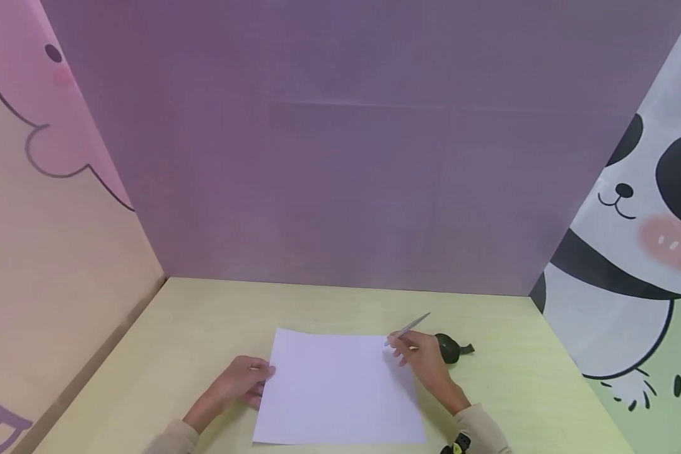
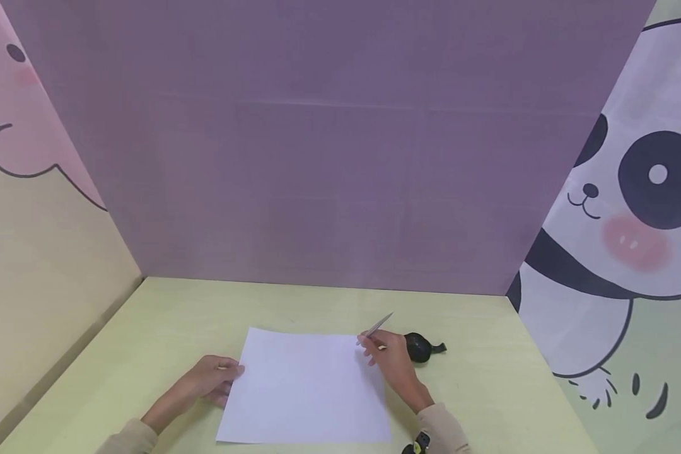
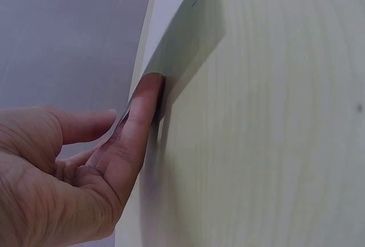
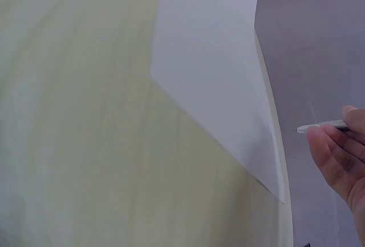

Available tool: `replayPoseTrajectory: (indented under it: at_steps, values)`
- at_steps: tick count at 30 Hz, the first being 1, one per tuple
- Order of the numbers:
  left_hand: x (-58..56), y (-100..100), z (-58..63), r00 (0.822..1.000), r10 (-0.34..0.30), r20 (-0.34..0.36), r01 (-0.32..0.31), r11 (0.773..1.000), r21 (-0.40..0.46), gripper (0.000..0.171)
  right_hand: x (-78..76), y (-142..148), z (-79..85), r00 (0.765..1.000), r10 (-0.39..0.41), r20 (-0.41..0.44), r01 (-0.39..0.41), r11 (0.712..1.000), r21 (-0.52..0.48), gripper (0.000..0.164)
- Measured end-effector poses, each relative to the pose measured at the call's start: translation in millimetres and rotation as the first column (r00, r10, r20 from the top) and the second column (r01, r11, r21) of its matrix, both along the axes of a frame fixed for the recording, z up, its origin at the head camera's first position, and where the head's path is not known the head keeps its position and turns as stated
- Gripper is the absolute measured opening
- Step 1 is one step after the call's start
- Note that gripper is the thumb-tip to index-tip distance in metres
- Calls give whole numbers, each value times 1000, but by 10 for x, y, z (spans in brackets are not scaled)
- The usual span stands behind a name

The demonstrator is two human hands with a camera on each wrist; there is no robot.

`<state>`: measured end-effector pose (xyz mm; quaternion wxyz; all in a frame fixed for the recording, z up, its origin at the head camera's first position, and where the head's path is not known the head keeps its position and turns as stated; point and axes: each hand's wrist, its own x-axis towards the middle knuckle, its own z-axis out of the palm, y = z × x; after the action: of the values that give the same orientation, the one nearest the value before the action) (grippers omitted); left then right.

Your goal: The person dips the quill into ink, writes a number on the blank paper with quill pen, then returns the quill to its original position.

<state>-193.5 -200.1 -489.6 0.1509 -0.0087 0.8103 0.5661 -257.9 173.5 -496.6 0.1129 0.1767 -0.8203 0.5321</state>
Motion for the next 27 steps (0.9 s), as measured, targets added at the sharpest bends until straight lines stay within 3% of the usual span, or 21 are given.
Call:
replayPoseTrajectory:
  at_steps: [9, 17, 27]
  values:
    - [24, 20, 28, 1000, -22, 2, 22, 1000, 10, 37, 2, -51, -37, 999, 9, -35, -7, 999, 54, 13]
    - [37, 31, 7, 1000, -25, 9, 25, 998, 53, 41, 28, -97, 11, 1000, 6, 15, -7, 997, 82, 15]
    - [73, 86, 47, 1000, -28, 8, 28, 996, 88, 43, -6, -119, -44, 1000, 16, -10, -15, 997, 76, 16]
